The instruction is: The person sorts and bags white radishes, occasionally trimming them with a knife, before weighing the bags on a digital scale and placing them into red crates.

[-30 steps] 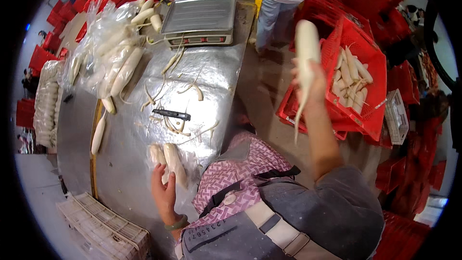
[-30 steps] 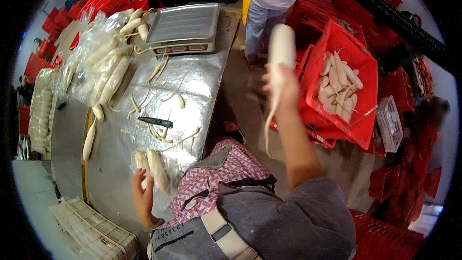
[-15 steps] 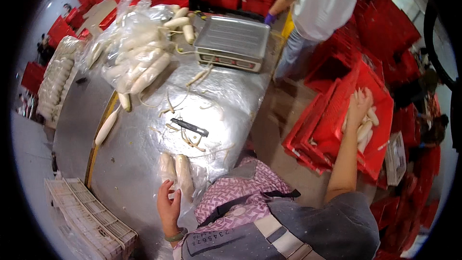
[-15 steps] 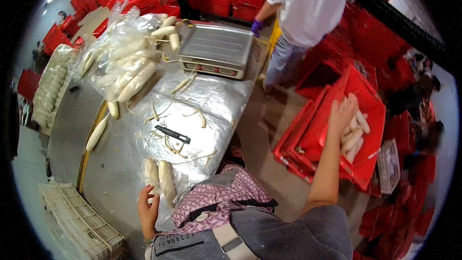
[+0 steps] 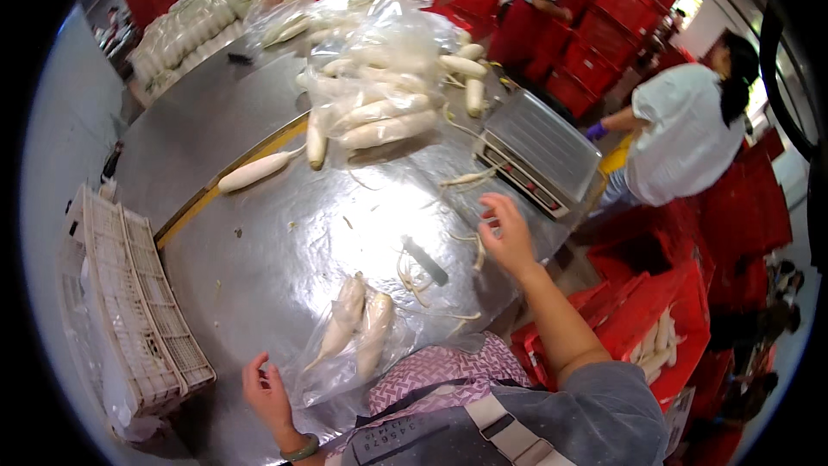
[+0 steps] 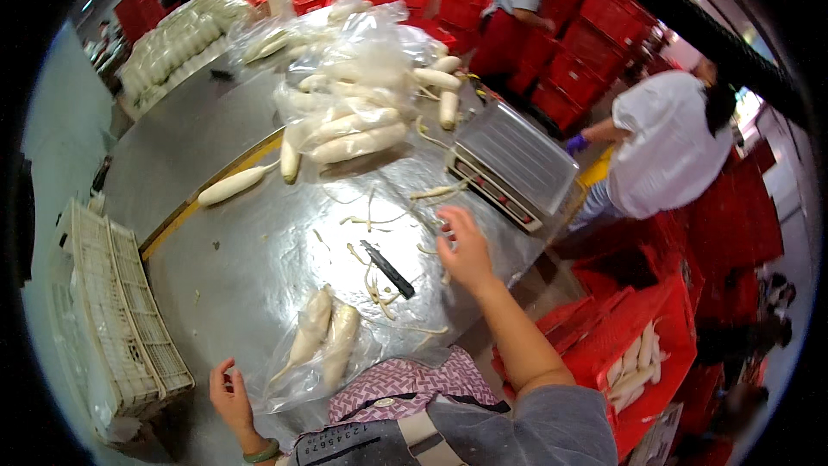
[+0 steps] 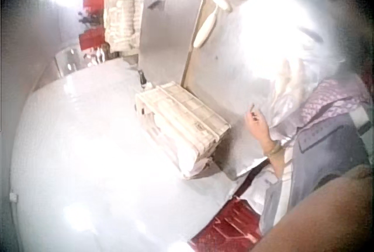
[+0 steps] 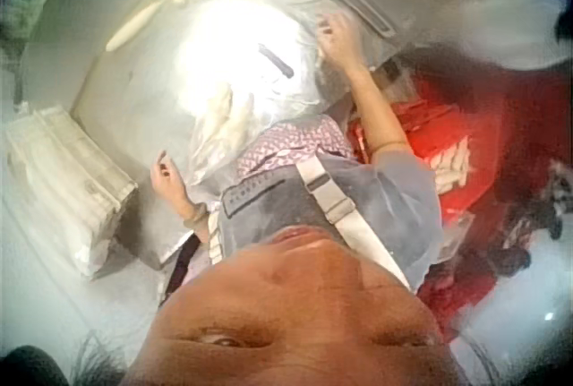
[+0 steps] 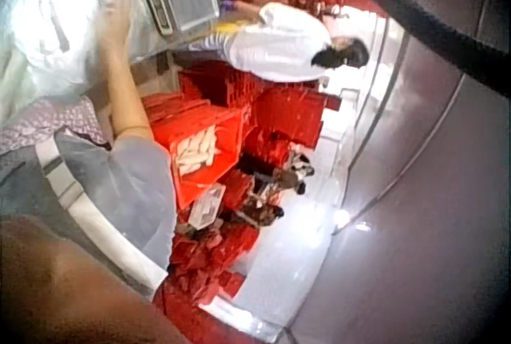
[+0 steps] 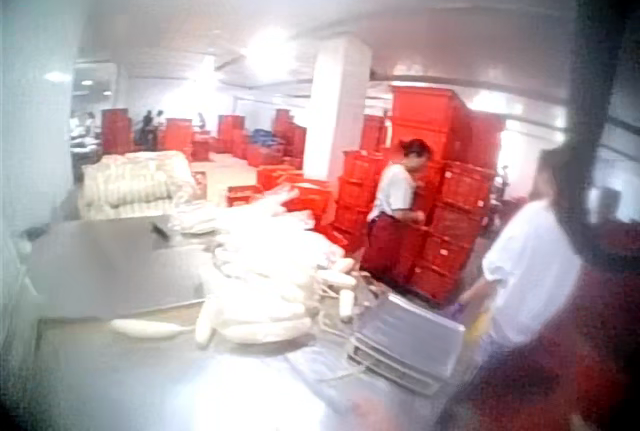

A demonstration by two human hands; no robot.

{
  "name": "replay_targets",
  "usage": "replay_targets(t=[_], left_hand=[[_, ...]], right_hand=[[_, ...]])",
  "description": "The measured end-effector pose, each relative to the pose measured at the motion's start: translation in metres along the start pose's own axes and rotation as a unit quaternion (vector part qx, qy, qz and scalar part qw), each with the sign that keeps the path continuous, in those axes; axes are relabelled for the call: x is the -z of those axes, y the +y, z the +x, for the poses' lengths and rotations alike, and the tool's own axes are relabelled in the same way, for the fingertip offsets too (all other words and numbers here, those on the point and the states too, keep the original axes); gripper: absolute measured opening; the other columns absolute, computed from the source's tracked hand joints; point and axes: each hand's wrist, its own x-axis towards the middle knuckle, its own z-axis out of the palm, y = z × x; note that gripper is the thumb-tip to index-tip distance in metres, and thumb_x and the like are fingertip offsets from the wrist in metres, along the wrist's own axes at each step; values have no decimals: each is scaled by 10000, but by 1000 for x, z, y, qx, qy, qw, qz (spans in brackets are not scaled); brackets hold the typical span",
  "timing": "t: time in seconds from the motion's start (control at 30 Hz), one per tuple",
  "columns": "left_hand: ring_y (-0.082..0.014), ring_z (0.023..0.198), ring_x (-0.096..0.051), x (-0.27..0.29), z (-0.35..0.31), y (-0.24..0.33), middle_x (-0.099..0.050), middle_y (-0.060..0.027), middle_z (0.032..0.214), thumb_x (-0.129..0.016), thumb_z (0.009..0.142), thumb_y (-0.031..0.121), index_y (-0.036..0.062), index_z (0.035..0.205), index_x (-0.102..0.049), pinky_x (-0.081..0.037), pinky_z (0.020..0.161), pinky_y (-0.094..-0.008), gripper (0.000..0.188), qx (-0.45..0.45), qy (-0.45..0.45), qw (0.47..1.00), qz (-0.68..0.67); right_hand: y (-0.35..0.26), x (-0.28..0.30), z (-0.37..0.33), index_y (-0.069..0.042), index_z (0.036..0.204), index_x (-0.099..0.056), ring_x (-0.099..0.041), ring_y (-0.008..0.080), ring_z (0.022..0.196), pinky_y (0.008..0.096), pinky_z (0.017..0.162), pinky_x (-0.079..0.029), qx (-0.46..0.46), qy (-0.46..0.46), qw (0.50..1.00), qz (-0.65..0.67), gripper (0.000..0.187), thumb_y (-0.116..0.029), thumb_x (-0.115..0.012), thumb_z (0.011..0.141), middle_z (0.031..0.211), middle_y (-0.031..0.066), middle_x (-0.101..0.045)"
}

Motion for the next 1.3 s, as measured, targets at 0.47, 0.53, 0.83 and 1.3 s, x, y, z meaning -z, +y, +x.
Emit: replay_targets(t=[0.47,0.53,0.83,1.3], left_hand=[[-421,1350,-298,-18,104,-152,-301,-260,1465,-554,862,174,26,1462,-229,-335,1065,-457,698,140,-188,910,342],[-441,1385,-217,-35,114,-160,-201,-248,1517,-518,872,148,21,1487,-146,-318,1069,-494,729,181,-213,865,416],[-488,1398,-135,-84,122,-178,-41,-283,1542,-418,914,184,-31,1489,-50,-284,1071,-556,716,202,-185,811,518],[-499,1387,-135,-86,111,-204,-117,-274,1527,-484,891,214,-18,1480,-135,-221,1089,-584,723,217,-165,834,479]], right_hand=[[-6,-233,107,45,1289,-418,-460,394,1190,420,1017,-393,114,-364,921,-83,631,-158,-673,749,1292,224,-487],[-1,-258,121,72,1323,-378,-437,404,1222,425,1040,-373,81,-377,918,-88,700,-185,-682,747,1318,252,-465],[8,-401,227,103,1380,-271,-333,445,1306,434,1102,-281,-157,-126,980,-10,933,-408,-725,745,1397,315,-349],[-19,-296,129,4,1235,-450,-588,210,704,293,613,-533,-438,-273,652,556,493,-91,-534,759,929,144,-578]])
